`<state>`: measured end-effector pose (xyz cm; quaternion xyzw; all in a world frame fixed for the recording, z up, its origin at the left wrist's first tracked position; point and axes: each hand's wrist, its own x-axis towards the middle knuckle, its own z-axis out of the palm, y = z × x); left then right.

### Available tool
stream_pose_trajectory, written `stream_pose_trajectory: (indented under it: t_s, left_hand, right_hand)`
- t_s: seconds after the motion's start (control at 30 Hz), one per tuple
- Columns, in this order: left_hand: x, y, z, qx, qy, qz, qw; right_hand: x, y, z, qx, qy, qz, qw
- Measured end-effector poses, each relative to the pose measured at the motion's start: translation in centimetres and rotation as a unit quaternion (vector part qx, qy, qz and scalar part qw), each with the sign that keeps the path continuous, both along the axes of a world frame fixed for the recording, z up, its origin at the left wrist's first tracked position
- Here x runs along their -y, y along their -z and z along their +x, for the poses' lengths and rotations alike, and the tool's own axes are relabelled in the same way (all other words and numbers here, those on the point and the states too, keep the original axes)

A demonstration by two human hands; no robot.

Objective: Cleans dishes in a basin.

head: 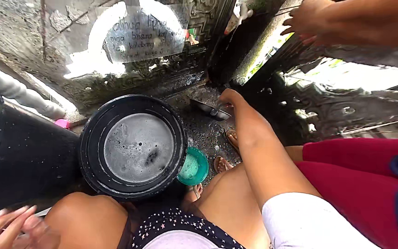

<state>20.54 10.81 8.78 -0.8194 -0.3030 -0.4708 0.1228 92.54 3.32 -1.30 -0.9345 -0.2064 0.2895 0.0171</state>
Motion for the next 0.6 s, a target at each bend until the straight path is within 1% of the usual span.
stream_pose_trajectory:
  t_s: [0.07, 0.13, 0.2, 0.27, 0.33, 0.4, 0.47, 0.53, 0.6]
  left_hand:
    - [-0.2, -0.2, 2.8, 0.001, 0.054, -0.049, 0.997]
    - [0.0, -0.8, 6.5, -0.020, 0.094, -0.143, 0.985]
    - [0.1, -0.7, 10.6, -0.076, 0.129, -0.244, 0.958]
    - [0.5, 0.2, 14.3, -0.164, 0.141, -0.325, 0.921]
    - [1.0, 1.1, 18.0, -0.222, 0.158, -0.369, 0.889]
    - [1.4, 1.5, 21.7, -0.243, 0.180, -0.387, 0.871]
    - [1.4, 1.5, 25.2, -0.226, 0.198, -0.400, 0.866]
    - [1.0, 1.5, 28.2, -0.166, 0.202, -0.430, 0.864]
    - [0.7, 1.4, 30.0, -0.111, 0.186, -0.474, 0.853]
  right_hand:
    - [0.2, -1.0, 0.3, -0.003, -0.008, -0.001, 1.000]
    - [0.3, -1.9, 0.0, 0.013, -0.029, 0.000, 0.999]
    - [0.6, -3.7, -1.0, 0.037, -0.069, -0.002, 0.997]
    - [0.5, -5.7, -2.3, 0.057, -0.112, 0.010, 0.992]
    - [-0.2, -8.4, -4.5, 0.076, -0.149, 0.024, 0.986]
    - [-1.0, -11.4, -7.2, 0.095, -0.191, 0.034, 0.976]
    - [-1.9, -14.6, -11.2, 0.126, -0.234, 0.051, 0.963]
    - [-2.7, -18.1, -16.2, 0.148, -0.274, 0.072, 0.948]
    - [-3.5, -20.6, -21.5, 0.162, -0.314, 0.092, 0.931]
